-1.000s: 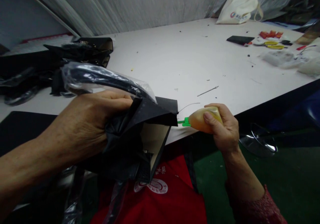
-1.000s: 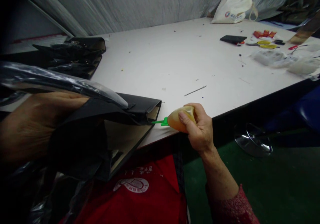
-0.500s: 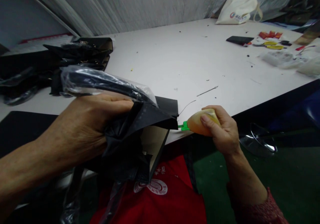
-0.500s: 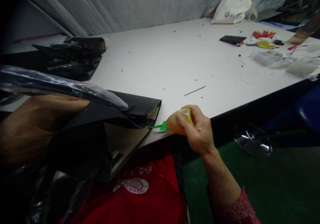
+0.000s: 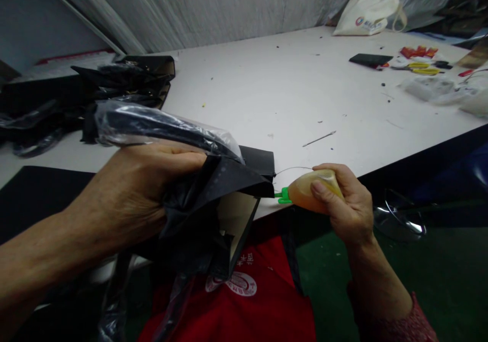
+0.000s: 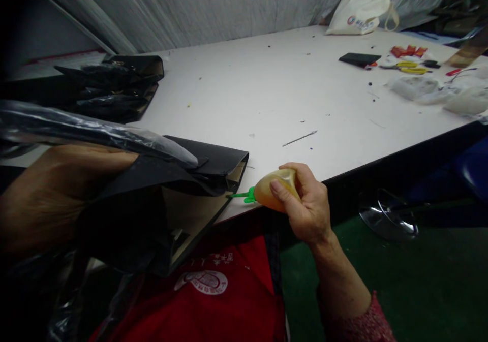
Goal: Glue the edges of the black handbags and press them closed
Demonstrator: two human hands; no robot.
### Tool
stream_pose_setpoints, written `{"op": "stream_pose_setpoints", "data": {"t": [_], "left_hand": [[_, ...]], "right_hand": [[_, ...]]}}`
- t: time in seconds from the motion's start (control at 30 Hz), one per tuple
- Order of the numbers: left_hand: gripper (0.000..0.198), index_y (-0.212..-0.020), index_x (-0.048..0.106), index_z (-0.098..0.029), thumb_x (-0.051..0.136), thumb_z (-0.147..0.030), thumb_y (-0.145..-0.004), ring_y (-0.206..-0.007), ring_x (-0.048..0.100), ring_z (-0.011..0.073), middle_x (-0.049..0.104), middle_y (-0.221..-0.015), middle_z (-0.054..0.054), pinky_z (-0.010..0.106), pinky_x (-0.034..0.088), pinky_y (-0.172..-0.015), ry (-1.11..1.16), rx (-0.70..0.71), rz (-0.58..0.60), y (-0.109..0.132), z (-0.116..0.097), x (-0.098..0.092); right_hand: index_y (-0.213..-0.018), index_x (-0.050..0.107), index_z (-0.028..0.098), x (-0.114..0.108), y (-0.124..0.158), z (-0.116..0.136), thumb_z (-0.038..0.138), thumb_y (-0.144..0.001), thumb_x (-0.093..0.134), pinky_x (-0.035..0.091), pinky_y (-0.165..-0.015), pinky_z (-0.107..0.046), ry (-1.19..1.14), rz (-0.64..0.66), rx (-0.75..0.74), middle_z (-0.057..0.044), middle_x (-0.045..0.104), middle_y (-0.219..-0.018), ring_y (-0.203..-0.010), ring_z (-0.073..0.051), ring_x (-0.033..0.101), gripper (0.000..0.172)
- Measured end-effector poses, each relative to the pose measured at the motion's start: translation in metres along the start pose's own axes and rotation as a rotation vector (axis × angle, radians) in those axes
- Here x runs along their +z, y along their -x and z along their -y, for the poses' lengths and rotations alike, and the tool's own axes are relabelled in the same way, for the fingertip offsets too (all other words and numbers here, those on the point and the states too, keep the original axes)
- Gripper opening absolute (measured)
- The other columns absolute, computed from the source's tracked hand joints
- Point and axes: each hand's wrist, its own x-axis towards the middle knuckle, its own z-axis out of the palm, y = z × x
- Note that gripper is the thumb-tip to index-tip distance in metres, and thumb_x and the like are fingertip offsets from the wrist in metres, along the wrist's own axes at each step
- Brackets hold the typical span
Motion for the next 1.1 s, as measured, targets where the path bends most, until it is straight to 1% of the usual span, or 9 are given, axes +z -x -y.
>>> {"op": "stream_pose_setpoints", "data": {"t": [0.13, 0.23, 0.33, 0.47, 0.6, 0.7, 0.77, 0.97, 1.1], "left_hand": [[0.019, -0.066, 0.062, -0.019, 0.047, -0.020, -0.078, -0.058, 0.056, 0.0078, 0.062, -0.066, -0.004, 0.018, 0.035, -0.051, 0.036, 0.043, 0.005, -0.001, -0.001, 0.000], [0.018, -0.069, 0.064, -0.019, 0.048, -0.019, -0.077, -0.059, 0.057, 0.0080, 0.062, -0.066, -0.004, 0.018, 0.036, -0.052, 0.048, 0.031, 0.031, -0.002, -0.002, -0.001], [0.016, -0.068, 0.063, -0.020, 0.050, -0.021, -0.078, -0.060, 0.057, 0.0086, 0.063, -0.068, -0.004, 0.018, 0.037, -0.052, 0.047, 0.030, 0.028, -0.002, -0.002, 0.000], [0.016, -0.070, 0.064, -0.021, 0.050, -0.022, -0.078, -0.064, 0.058, 0.0092, 0.065, -0.073, -0.004, 0.019, 0.038, -0.053, 0.028, 0.030, 0.010, -0.001, -0.001, 0.001], [0.015, -0.073, 0.065, -0.021, 0.051, -0.022, -0.078, -0.066, 0.058, 0.0087, 0.065, -0.075, -0.005, 0.018, 0.038, -0.055, 0.032, 0.043, -0.005, -0.001, 0.000, 0.002], [0.016, -0.071, 0.064, -0.020, 0.050, -0.022, -0.079, -0.064, 0.058, 0.0087, 0.065, -0.073, -0.005, 0.019, 0.038, -0.055, 0.034, 0.024, 0.006, -0.001, -0.001, 0.002], [0.017, -0.074, 0.065, -0.021, 0.049, -0.022, -0.080, -0.068, 0.059, 0.0091, 0.066, -0.078, -0.005, 0.019, 0.039, -0.057, 0.032, 0.026, -0.002, -0.001, -0.001, 0.002], [0.018, -0.078, 0.068, -0.022, 0.051, -0.019, -0.077, -0.073, 0.060, 0.0113, 0.068, -0.083, -0.003, 0.019, 0.041, -0.058, -0.007, 0.033, 0.001, 0.000, 0.000, 0.002], [0.023, -0.086, 0.071, -0.022, 0.050, -0.019, -0.078, -0.080, 0.061, 0.0129, 0.069, -0.091, -0.001, 0.020, 0.043, -0.063, -0.002, 0.009, 0.019, -0.001, 0.000, 0.003]], "right_hand": [[-0.103, 0.067, 0.024, -0.003, 0.004, 0.009, 0.038, -0.083, 0.068, 0.042, -0.055, -0.026, -0.063, 0.009, -0.061, 0.001, 0.063, -0.079, -0.063, -0.012, 0.054, 0.025], [-0.103, 0.067, 0.024, -0.003, 0.005, 0.008, 0.036, -0.079, 0.071, 0.044, -0.056, -0.028, 0.035, -0.055, -0.108, 0.000, 0.065, -0.082, -0.065, -0.015, 0.057, 0.027], [-0.102, 0.067, 0.025, -0.003, 0.006, 0.006, 0.037, -0.079, 0.072, 0.044, -0.053, -0.029, 0.079, -0.074, -0.098, -0.001, 0.065, -0.078, -0.064, -0.017, 0.057, 0.027], [-0.102, 0.068, 0.026, -0.002, 0.005, 0.003, 0.040, -0.081, 0.068, 0.043, -0.052, -0.029, 0.019, -0.041, -0.093, -0.001, 0.064, -0.078, -0.062, -0.016, 0.056, 0.025], [-0.103, 0.066, 0.025, -0.002, 0.004, 0.002, 0.037, -0.079, 0.072, 0.043, -0.054, -0.028, 0.081, -0.043, -0.111, 0.000, 0.064, -0.079, -0.063, -0.015, 0.056, 0.028], [-0.104, 0.066, 0.025, -0.004, 0.006, 0.006, 0.040, -0.083, 0.066, 0.042, -0.051, -0.028, -0.032, 0.028, -0.074, 0.000, 0.063, -0.078, -0.060, -0.015, 0.055, 0.026], [-0.104, 0.065, 0.024, -0.004, 0.005, 0.005, 0.042, -0.084, 0.064, 0.042, -0.050, -0.028, -0.060, 0.058, -0.067, -0.001, 0.063, -0.078, -0.059, -0.015, 0.054, 0.027], [-0.109, 0.062, 0.024, 0.002, -0.006, -0.018, 0.039, -0.080, 0.070, 0.044, -0.056, -0.029, 0.163, -0.011, -0.146, 0.001, 0.062, -0.078, -0.061, -0.014, 0.055, 0.035], [-0.110, 0.061, 0.024, 0.001, -0.007, -0.019, 0.041, -0.079, 0.069, 0.044, -0.054, -0.029, 0.202, -0.012, -0.146, 0.001, 0.062, -0.076, -0.058, -0.014, 0.053, 0.036]]}}
